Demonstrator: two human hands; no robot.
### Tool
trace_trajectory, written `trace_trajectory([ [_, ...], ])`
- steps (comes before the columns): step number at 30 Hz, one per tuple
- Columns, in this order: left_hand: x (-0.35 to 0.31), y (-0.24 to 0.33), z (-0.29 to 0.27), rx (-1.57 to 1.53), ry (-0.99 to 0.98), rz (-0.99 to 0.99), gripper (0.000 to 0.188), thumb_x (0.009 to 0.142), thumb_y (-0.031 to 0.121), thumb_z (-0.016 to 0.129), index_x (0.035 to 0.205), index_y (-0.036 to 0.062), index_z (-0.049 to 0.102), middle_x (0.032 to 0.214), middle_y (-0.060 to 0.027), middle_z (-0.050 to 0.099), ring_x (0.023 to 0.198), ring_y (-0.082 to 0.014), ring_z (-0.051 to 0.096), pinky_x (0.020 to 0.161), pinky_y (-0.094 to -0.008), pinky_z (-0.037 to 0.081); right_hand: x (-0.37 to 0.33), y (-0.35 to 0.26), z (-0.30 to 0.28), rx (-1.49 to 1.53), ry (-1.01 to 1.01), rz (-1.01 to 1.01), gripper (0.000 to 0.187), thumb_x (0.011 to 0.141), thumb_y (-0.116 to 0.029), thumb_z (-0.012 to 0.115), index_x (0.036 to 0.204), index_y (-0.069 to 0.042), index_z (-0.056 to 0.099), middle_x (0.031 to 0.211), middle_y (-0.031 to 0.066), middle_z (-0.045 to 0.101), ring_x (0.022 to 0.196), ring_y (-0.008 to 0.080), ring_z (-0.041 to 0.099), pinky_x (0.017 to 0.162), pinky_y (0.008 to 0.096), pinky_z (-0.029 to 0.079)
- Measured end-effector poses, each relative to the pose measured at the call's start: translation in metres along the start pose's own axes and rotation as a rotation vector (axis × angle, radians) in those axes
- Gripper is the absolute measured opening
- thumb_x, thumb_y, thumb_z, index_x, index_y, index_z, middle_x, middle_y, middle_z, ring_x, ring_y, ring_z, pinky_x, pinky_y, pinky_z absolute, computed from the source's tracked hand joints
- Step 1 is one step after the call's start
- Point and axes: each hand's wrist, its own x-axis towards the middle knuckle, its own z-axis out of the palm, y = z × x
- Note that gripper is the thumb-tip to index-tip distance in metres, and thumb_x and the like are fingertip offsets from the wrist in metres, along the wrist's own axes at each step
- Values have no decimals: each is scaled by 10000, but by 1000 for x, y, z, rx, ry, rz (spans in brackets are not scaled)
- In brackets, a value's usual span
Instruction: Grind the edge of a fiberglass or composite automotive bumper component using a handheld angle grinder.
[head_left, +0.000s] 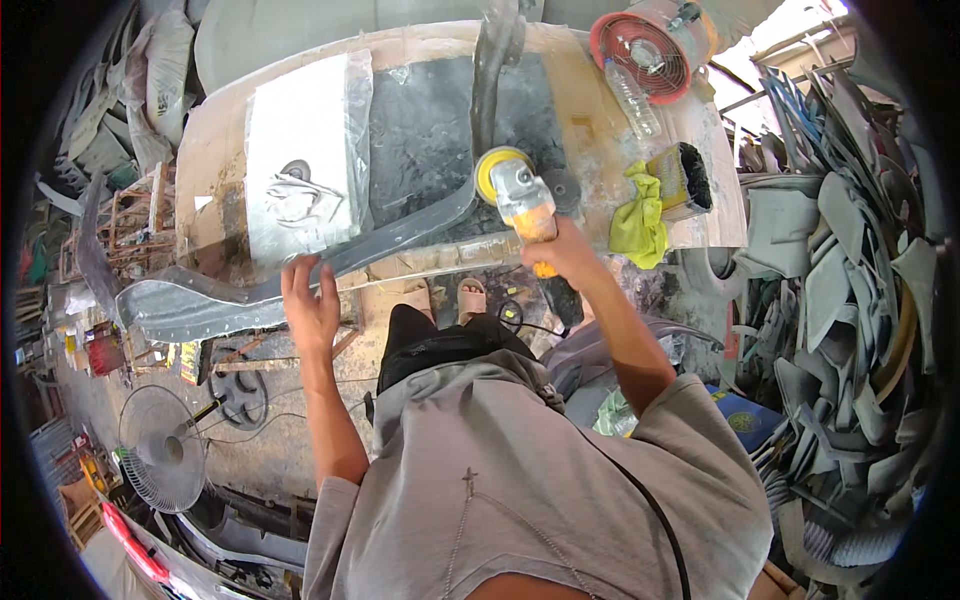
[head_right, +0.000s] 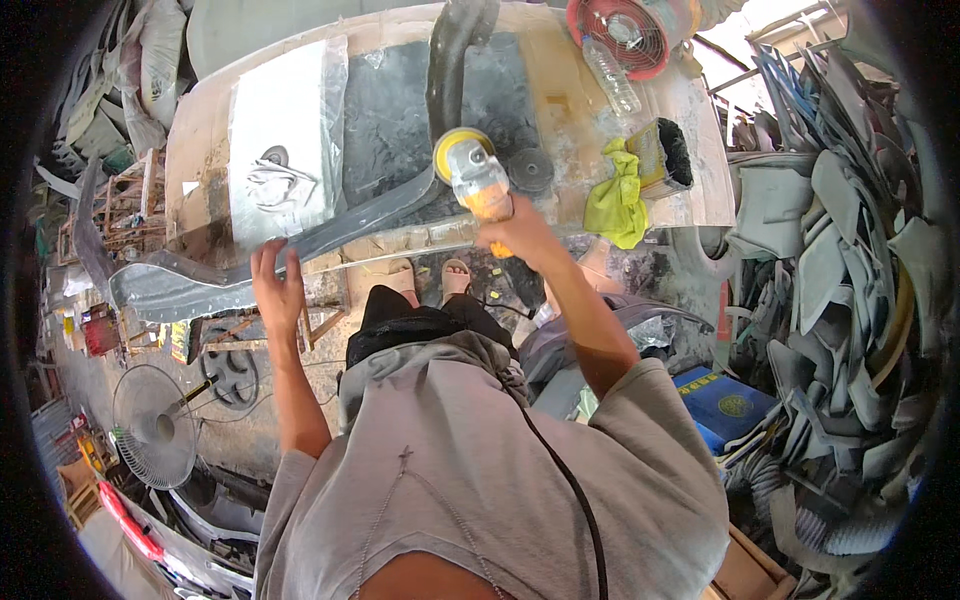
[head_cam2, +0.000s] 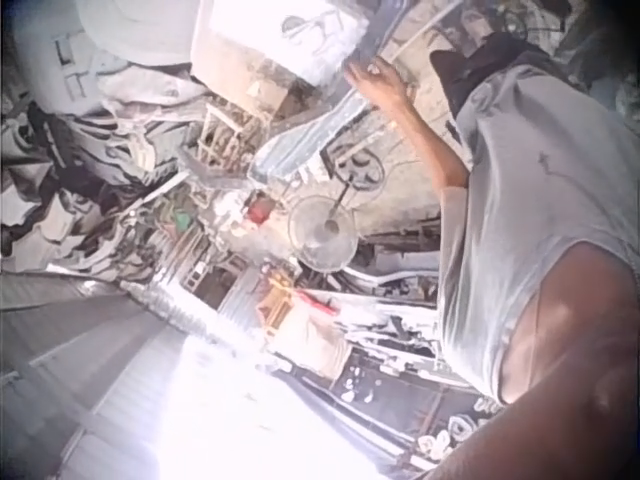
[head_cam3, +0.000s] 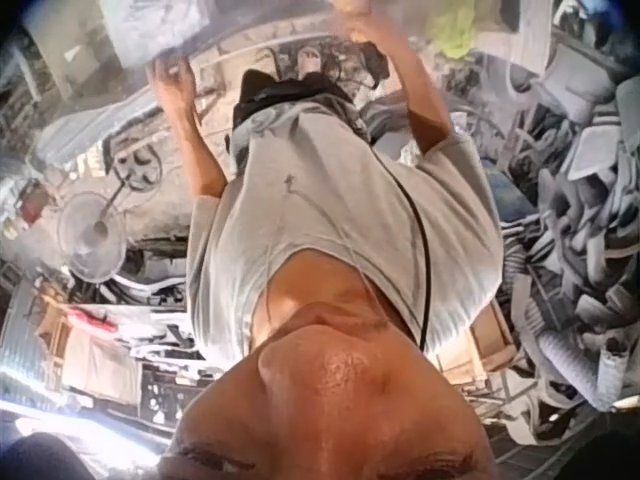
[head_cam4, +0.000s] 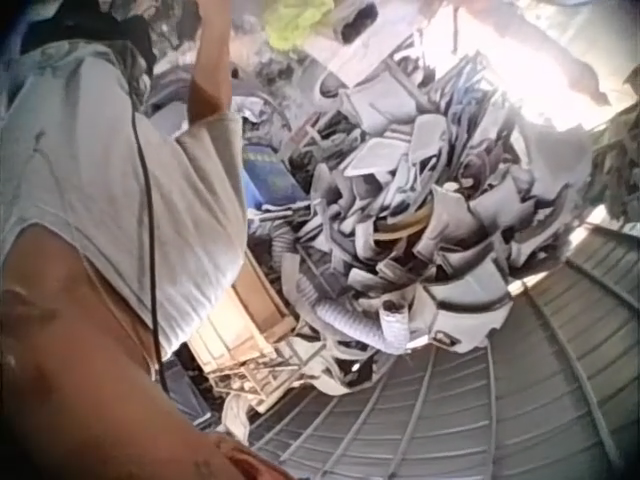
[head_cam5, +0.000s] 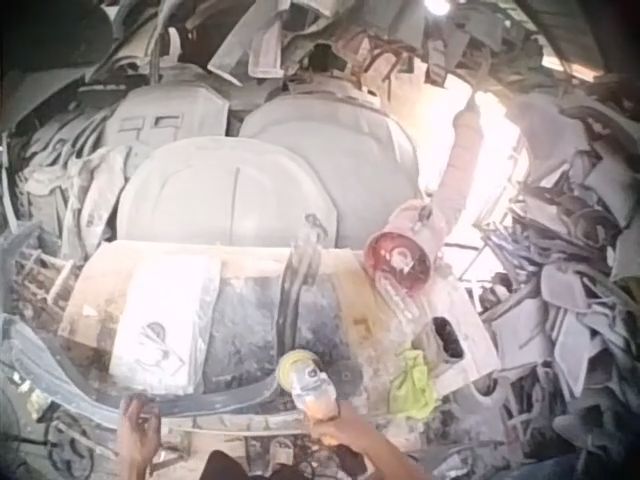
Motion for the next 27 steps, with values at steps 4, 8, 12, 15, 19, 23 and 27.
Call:
trace_trajectory([
  [4,29,2,15,197,-73,108,361,877,275,642,1148,36,637,1254,-205,556,1162,-388,509,1011,-452,383,14,-21,-11,-220,50,-55,341,641,-66,729,954,22,627,817,69,650,699,154,616,671,304,492],
  [8,36,-15,27,266,-268,36,459,901,415,582,1189,62,634,1279,-182,569,1216,-353,500,1048,-491,333,0,-26,-3,-347,86,-8,510,566,-128,765,1039,14,636,914,112,678,842,219,651,760,324,507],
  [12,31,-29,30,193,-393,-71,469,910,449,553,1170,71,645,1248,-120,605,1218,-301,509,1070,-485,301,-16,-24,20,-407,-77,61,459,583,-92,739,1016,14,631,889,74,666,804,156,622,743,304,499],
  [15,29,-35,30,181,-369,-17,466,911,449,551,1174,75,642,1236,-124,608,1213,-302,506,1078,-475,286,-13,-30,37,-476,-80,67,419,597,-56,716,1001,12,625,868,44,653,780,125,596,716,294,491],
  [19,29,-38,29,227,-324,55,451,930,444,526,1167,75,634,1192,-121,622,1176,-304,519,1055,-464,302,-6,-50,51,-390,-75,65,390,606,-33,696,986,16,623,861,28,646,762,120,590,686,287,485],
  [23,29,-40,29,200,-265,79,437,930,428,521,1169,77,622,1197,-111,609,1171,-296,511,1060,-474,291,2,-80,52,-318,111,101,399,599,-5,690,991,22,619,842,43,645,730,142,602,652,281,484],
  [27,28,-42,28,161,-278,45,432,922,413,537,1158,61,619,1206,-120,600,1191,-291,498,1062,-500,284,17,-112,49,-285,157,132,485,587,34,683,1062,20,582,839,94,645,719,188,629,646,314,506],
])
